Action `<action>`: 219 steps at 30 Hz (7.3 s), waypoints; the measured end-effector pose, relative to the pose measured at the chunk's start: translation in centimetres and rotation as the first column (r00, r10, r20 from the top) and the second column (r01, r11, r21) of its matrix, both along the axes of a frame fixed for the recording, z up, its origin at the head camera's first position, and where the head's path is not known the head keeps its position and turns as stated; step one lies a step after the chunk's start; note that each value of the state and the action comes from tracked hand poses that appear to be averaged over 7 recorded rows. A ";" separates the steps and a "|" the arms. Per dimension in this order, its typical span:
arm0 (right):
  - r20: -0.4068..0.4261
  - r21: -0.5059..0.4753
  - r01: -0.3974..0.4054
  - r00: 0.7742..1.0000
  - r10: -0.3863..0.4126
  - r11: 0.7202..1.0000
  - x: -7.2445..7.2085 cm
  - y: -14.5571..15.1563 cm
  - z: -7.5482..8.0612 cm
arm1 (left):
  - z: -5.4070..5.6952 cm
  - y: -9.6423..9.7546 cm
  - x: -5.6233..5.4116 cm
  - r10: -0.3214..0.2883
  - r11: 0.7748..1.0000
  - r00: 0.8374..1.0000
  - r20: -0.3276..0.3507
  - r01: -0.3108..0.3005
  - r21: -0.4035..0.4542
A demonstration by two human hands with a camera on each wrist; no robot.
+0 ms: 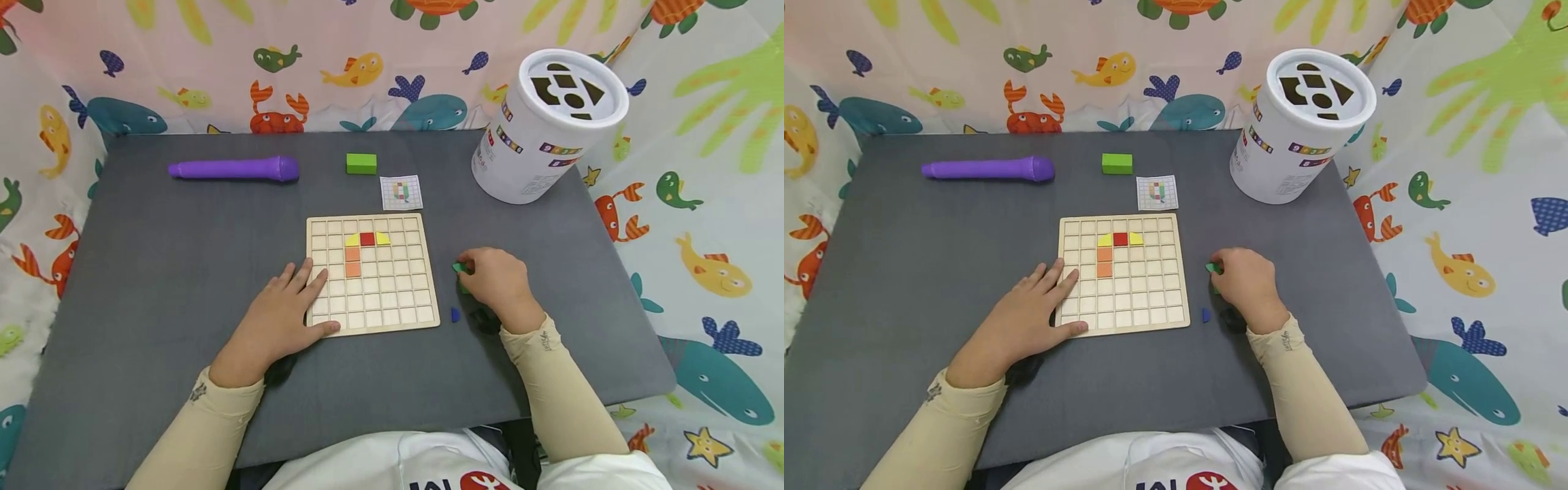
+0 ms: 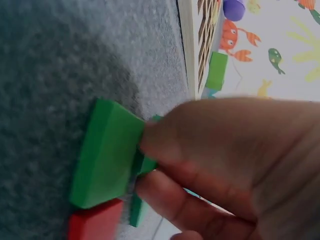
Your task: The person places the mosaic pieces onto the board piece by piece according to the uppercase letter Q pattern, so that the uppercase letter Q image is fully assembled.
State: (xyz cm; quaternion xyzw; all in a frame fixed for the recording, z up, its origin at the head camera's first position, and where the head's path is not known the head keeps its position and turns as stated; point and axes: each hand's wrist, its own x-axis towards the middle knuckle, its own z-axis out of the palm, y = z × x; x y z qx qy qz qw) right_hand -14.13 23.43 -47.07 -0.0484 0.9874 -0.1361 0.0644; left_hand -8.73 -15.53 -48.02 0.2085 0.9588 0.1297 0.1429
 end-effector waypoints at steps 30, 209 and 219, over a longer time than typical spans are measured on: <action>-0.042 0.121 -0.607 0.787 0.615 0.785 -0.2 -15.3 1.7 | 0.3 -0.2 0.1 0.031 1.000 0.999 0.008 -0.031 -0.002; -0.066 0.003 -0.477 0.877 0.476 0.879 -0.7 -6.6 2.5 | -0.9 -0.6 0.4 0.026 0.999 0.999 0.037 -0.026 0.019; -0.123 0.074 -0.543 0.827 0.548 0.837 -1.7 -9.9 1.1 | 0.5 0.0 0.4 0.031 1.000 0.999 0.004 -0.031 -0.002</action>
